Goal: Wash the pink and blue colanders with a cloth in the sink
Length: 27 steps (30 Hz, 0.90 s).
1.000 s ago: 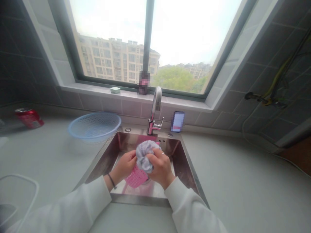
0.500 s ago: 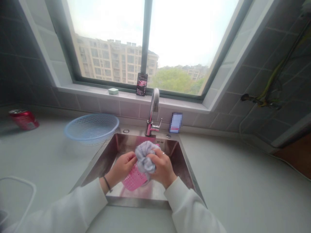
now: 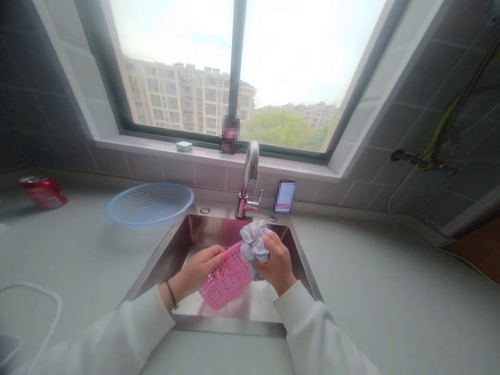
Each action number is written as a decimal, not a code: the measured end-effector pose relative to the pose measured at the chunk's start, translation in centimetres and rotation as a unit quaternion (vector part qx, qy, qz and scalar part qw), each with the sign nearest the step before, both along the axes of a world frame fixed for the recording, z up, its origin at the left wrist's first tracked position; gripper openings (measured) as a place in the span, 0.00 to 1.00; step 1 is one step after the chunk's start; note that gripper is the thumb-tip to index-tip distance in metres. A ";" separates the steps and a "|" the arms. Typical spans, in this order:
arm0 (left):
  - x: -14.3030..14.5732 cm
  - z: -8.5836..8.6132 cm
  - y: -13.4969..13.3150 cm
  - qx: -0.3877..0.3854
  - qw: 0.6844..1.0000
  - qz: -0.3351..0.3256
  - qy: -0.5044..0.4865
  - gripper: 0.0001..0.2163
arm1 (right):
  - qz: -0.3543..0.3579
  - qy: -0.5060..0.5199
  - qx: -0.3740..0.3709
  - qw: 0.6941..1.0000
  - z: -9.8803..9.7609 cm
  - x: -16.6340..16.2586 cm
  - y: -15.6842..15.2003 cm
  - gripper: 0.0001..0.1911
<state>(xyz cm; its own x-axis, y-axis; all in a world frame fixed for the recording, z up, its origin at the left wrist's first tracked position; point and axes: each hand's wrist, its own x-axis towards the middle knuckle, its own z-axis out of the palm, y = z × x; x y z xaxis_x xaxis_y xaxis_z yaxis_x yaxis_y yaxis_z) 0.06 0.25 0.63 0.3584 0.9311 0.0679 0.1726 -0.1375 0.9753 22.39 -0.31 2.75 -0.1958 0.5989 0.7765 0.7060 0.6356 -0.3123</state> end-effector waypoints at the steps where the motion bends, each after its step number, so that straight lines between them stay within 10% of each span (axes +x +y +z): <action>1: 0.1 0.1 -0.1 0.000 1.000 0.007 -0.004 0.13 | 0.021 -0.007 0.006 1.000 0.0 -0.6 -0.5 0.07; 27: 0.2 -0.3 -0.4 0.041 0.997 0.041 -0.059 0.20 | -0.016 -0.001 0.048 0.999 -0.2 -1.7 -0.8 0.06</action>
<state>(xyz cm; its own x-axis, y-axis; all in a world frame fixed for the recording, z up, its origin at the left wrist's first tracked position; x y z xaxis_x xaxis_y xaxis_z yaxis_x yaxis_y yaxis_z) 0.24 -0.15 0.32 0.2661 0.9467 0.1815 0.0720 -0.2073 0.9756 20.65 -1.08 2.54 -0.1800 0.5282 0.8298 0.7265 0.6401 -0.2499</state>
